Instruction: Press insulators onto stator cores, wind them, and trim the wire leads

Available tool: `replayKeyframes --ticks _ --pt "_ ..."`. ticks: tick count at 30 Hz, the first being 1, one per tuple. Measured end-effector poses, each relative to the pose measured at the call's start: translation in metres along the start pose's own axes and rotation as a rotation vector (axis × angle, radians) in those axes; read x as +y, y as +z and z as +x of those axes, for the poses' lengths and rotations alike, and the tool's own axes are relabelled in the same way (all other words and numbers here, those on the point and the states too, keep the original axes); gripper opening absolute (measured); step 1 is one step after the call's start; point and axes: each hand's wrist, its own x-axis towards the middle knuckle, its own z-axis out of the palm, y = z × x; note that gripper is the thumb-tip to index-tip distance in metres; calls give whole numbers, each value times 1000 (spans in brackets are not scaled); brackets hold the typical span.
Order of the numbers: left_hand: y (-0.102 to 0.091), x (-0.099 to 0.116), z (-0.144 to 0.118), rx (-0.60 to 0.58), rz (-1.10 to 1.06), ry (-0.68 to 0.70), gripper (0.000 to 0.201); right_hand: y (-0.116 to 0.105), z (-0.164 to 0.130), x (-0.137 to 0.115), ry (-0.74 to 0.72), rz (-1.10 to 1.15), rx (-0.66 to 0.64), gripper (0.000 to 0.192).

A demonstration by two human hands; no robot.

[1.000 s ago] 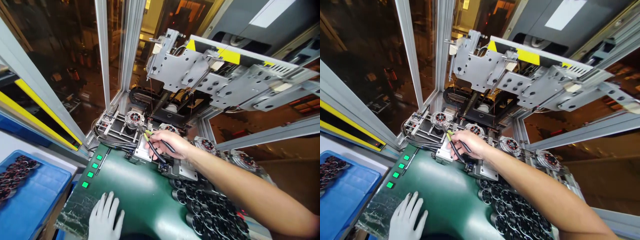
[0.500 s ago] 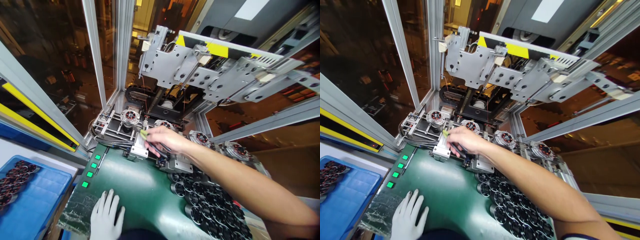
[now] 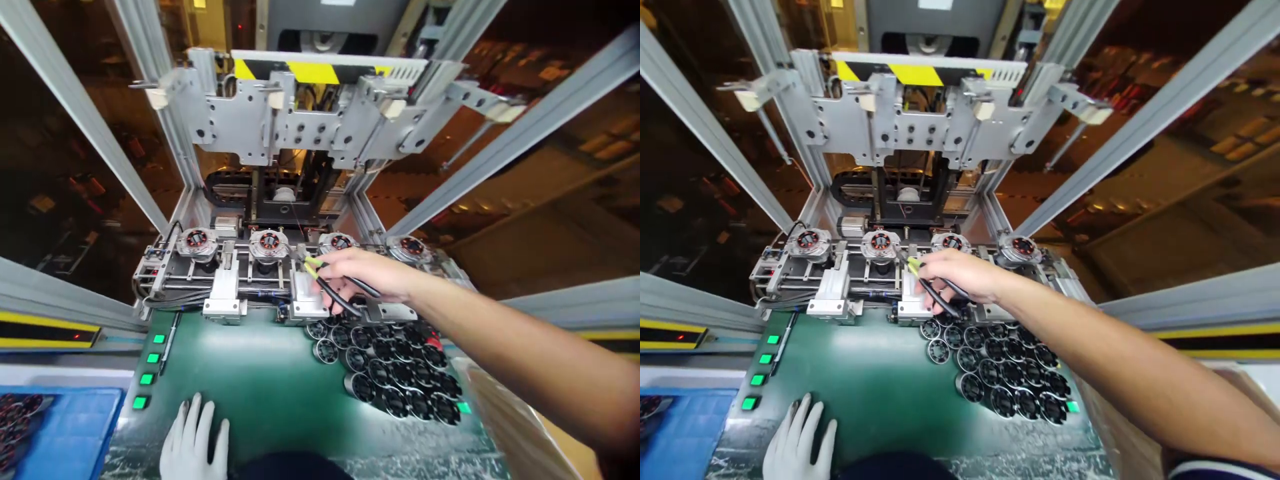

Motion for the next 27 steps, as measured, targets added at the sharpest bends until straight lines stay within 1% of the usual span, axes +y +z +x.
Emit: replayKeyframes --ticks 3,6,11,15,21,23,24,25,27 --pt "0 -5 2 -6 -4 25 42 -4 9 7 12 52 -9 25" --pt "-4 -5 8 -3 -5 59 41 -3 15 9 25 44 -34 20" --pt "-13 -1 19 2 -20 72 38 -2 16 6 41 33 -50 16" --pt "-13 1 21 6 -27 58 36 -2 16 5 54 29 -28 14" --pt "-12 1 20 -3 -42 57 37 -6 25 8 31 11 -51 14" --pt "-10 -1 18 -1 -42 66 39 -6 23 10 -32 -27 -53 16" --pt "-9 -3 17 2 -39 72 40 -6 19 11 -68 -67 -78 16" --pt "-7 -4 15 7 -33 80 42 -4 13 12 -91 -121 -132 17" --pt "-4 -8 12 19 -18 96 44 -2 -7 14 -82 -251 -289 16"
